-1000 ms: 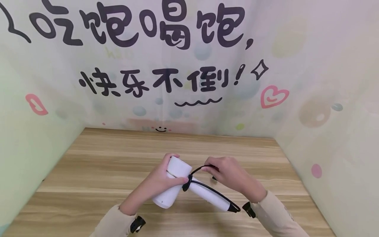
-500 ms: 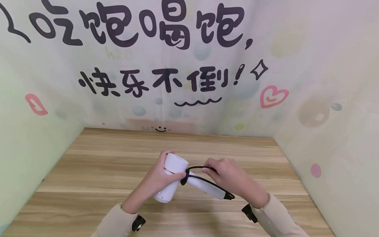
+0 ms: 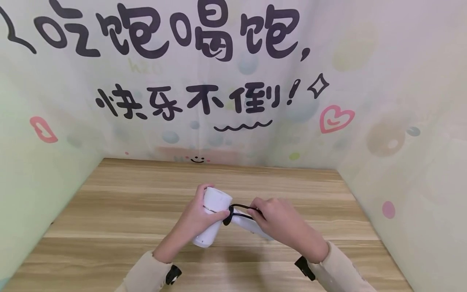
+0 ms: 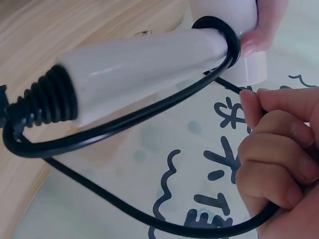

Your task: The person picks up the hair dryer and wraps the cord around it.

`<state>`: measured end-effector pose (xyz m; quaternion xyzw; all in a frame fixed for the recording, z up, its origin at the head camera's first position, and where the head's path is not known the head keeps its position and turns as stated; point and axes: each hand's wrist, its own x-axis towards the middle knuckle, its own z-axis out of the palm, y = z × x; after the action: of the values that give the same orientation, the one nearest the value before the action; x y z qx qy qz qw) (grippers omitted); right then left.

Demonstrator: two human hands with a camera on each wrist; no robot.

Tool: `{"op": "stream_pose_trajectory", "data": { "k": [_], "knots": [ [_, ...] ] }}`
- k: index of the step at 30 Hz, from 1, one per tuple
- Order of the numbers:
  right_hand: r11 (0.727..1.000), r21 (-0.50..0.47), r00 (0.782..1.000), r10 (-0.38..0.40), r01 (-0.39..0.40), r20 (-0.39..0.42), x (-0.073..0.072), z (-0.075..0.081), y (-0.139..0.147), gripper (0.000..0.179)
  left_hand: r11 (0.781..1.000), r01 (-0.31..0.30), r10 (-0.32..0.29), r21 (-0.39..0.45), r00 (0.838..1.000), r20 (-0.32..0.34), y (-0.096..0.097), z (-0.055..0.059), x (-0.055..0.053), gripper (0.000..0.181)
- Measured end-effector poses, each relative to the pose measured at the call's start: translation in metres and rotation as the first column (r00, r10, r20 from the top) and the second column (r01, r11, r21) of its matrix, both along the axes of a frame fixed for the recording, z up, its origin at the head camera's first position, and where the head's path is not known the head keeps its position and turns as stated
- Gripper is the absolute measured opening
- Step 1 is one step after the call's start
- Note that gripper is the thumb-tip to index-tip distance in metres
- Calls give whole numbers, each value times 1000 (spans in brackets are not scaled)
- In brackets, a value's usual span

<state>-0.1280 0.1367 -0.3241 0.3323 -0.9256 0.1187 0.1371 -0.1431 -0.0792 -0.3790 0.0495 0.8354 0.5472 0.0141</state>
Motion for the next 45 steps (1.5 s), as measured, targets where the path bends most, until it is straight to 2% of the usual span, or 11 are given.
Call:
{"op": "stream_pose_trajectory", "data": {
  "k": [3, 9, 14, 20, 24, 31, 35, 40, 45],
  "knots": [
    [1000, 4, 1000, -11, 12, -21, 3, 0, -2, 8, 1000, -12, 12, -4, 1000, -7, 1, 0, 0, 78],
    [998, -13, 995, -56, 57, 78, 12, 3, -8, 11, 999, -47, 47, -3, 999, -21, 0, -5, -5, 78],
    [999, -27, 993, -33, 36, 115, 17, 1, -13, 14, 994, -110, 110, -5, 994, -24, -4, -10, -9, 79],
    [995, -93, 978, -3, 22, 206, 20, -1, -19, 15, 990, -141, 141, 5, 989, -49, -4, -10, -11, 81],
    [995, -102, 971, 9, 16, 239, 23, -3, -23, 16, 989, -149, 150, 18, 987, -51, -4, -9, -10, 82],
    [989, -143, 971, 76, -44, 227, 24, -10, -30, 19, 985, -163, 165, 48, 985, -56, -4, -10, -11, 82],
    [989, -127, 968, 109, -81, 224, 24, -14, -34, 19, 984, -162, 166, 76, 985, -55, -4, -11, -10, 82],
    [988, -115, 950, 130, -101, 284, 23, -19, -36, 19, 977, -165, 170, 137, 985, -29, -4, -9, -8, 80],
    [985, -135, 927, 150, -109, 343, 19, -22, -35, 20, 965, -147, 147, 216, 989, 14, -4, -3, -5, 80]
  ]
}}
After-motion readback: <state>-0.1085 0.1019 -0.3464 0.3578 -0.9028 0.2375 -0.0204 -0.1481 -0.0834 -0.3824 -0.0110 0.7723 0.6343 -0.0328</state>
